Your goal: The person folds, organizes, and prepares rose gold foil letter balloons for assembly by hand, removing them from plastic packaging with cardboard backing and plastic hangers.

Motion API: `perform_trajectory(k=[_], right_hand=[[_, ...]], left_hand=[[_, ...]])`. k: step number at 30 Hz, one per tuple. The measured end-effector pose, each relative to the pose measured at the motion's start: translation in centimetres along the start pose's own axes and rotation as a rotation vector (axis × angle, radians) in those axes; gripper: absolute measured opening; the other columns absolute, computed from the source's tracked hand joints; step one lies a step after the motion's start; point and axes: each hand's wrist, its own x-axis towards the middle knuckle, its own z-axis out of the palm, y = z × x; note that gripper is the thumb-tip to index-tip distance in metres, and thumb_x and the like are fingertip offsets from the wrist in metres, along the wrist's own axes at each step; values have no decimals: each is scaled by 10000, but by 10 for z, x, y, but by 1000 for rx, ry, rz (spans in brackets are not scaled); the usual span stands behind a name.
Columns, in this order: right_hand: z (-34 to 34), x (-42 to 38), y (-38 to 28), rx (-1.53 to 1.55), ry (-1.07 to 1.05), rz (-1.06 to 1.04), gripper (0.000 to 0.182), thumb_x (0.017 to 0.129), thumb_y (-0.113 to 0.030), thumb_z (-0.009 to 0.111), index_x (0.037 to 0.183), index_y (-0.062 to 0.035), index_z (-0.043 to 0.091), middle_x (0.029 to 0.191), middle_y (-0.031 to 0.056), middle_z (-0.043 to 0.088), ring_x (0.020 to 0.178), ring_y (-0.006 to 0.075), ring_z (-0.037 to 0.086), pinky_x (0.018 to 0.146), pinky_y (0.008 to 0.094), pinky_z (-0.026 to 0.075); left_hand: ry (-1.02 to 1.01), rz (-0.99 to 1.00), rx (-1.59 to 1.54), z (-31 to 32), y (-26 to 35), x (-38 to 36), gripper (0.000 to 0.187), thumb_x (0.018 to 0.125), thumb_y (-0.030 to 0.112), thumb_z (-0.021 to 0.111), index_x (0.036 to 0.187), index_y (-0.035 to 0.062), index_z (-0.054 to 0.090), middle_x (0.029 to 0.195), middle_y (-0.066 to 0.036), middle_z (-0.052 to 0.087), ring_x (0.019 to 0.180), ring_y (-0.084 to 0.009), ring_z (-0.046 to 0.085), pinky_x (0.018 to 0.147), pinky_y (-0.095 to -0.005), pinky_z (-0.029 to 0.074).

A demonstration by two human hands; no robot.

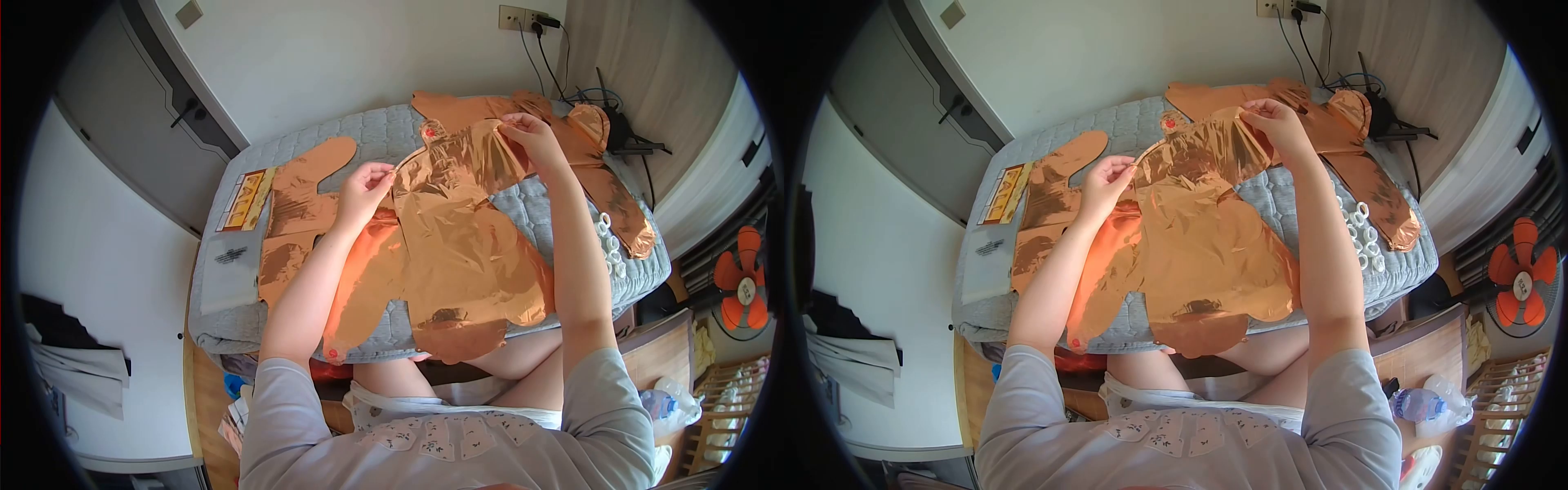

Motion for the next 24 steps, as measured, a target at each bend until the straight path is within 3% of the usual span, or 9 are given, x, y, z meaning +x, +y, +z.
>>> perform_trajectory(k=[10,11,13,24], right_hand=[[-4,4,4,-56,24,-56,167,964,-133,709,1066,-8,663,774,-16,629,611,63,572,557,228,495],[-5,5,5,-55,26,-56,167,964,-133,709,1066,-8,663,774,-16,629,611,63,572,557,228,495],[-8,6,6,-92,11,-41,163,979,-166,705,1090,-50,682,905,-31,680,790,48,625,723,211,502],[-5,3,4,-77,25,-39,179,987,-222,709,1053,-58,687,838,-44,651,662,40,586,632,211,479]], left_hand=[[68,-69,14,2,3,-3,182,987,137,688,1121,16,710,943,-13,731,802,-50,629,716,-217,515],[81,-58,24,2,3,-3,188,985,140,691,1124,15,711,952,-18,733,808,-54,632,724,-220,516],[93,-47,34,3,3,-3,194,984,144,693,1127,14,711,961,-23,736,814,-58,635,733,-222,517],[14,-33,159,-5,-8,0,156,1004,139,666,1094,12,687,940,-10,699,842,-77,639,770,-231,518]])
